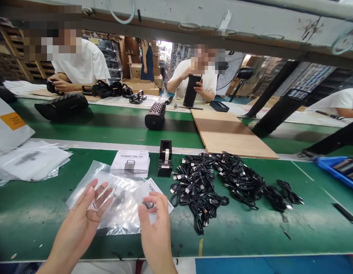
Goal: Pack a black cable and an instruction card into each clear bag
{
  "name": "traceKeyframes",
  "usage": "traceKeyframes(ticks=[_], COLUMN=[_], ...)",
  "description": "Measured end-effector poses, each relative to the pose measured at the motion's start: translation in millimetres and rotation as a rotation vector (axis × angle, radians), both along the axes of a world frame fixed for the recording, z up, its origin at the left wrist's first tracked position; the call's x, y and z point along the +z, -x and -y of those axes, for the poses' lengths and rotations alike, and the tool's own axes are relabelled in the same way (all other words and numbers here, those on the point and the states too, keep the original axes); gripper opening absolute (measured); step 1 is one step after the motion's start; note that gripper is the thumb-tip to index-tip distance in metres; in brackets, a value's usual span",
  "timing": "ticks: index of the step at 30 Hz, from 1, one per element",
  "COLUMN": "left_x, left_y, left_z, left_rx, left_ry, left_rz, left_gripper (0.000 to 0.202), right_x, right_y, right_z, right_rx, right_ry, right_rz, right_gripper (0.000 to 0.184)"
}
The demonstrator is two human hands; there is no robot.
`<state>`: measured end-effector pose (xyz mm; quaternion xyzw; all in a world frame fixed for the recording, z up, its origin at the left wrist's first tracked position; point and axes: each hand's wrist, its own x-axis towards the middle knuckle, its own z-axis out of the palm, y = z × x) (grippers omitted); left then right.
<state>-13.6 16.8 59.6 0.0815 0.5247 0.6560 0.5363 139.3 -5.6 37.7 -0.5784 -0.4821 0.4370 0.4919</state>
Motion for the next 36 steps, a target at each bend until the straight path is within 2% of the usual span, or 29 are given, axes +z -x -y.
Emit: traceKeyframes(ticks=[3, 6, 8, 10, 12, 13, 14, 15, 16, 18, 20, 21, 23, 26, 28, 30, 32, 36], left_x=[-3.4, -10.3, -14.0, -15.9, -16.7, -17.2, -17.7, -18.5, -19.4, -21.5, -23.9, -25.0, -26.6, -27.5, -27.5, -27.6, -27.8, -27.7], left_y=[-1.4, 11.9, 29.5, 49.7, 66.5, 72.1, 75.4, 76.3, 75.1, 68.9, 61.9, 59.4, 57.0, 55.0, 50.0, 41.0, 29.8, 12.6], left_z=[-0.7, -5.7, -11.2, -15.9, -17.6, -16.9, -15.1, -12.4, -9.0, -1.6, 4.4, 6.2, 7.1, 2.9, -1.5, -5.8, -9.2, -11.0], left_rx=[-0.013, 0.009, -0.041, -0.124, -0.046, 0.019, 0.054, 0.022, -0.102, -0.512, -0.861, -0.966, -1.051, -1.069, -0.983, -0.837, -0.739, -0.726], left_ry=[-0.014, -0.021, -0.005, 0.050, 0.111, 0.117, 0.085, 0.020, -0.059, -0.196, -0.207, -0.172, -0.110, -0.082, -0.074, -0.061, -0.062, -0.070], left_rz=[0.007, -0.087, -0.242, -0.489, -0.855, -1.060, -1.248, -1.398, -1.498, -1.562, -1.555, -1.563, -1.582, -1.564, -1.556, -1.551, -1.532, -1.556], left_gripper=[0.020, 0.017, 0.017, 0.056, 0.088, 0.090, 0.083, 0.071, 0.056, 0.029, 0.017, 0.015, 0.014, 0.012, 0.017, 0.020, 0.021, 0.018], right_x=[-0.9, -1.1, -0.7, -0.9, -2.1, -2.8, -3.2, -3.2, -2.7, -0.5, 2.1, 3.1, 3.6, 2.9, 3.1, 4.2, 5.1, 0.9], right_y=[5.1, 2.6, -5.3, -16.3, -27.4, -31.9, -35.5, -38.2, -40.1, -42.6, -45.1, -46.9, -51.3, -58.6, -62.8, -66.3, -69.0, -72.2], right_z=[-1.5, -6.3, -9.3, -11.8, -14.1, -15.5, -17.0, -18.6, -20.5, -24.3, -27.6, -28.7, -29.6, -26.4, -21.6, -16.0, -11.0, -5.7], right_rx=[0.181, 0.282, 0.287, 0.224, 0.119, 0.081, 0.061, 0.063, 0.080, 0.126, 0.167, 0.183, 0.209, 0.229, 0.205, 0.135, 0.034, -0.087], right_ry=[0.049, 0.179, 0.183, 0.100, 0.046, 0.050, 0.072, 0.105, 0.141, 0.197, 0.231, 0.240, 0.242, 0.220, 0.203, 0.202, 0.226, 0.298], right_rz=[0.095, 0.138, 0.197, 0.382, 0.679, 0.825, 0.947, 1.034, 1.087, 1.125, 1.118, 1.097, 1.015, 0.804, 0.667, 0.585, 0.585, 0.619], right_gripper=[0.014, 0.026, 0.030, 0.026, 0.025, 0.029, 0.034, 0.036, 0.036, 0.032, 0.027, 0.024, 0.015, 0.011, 0.014, 0.019, 0.023, 0.027])
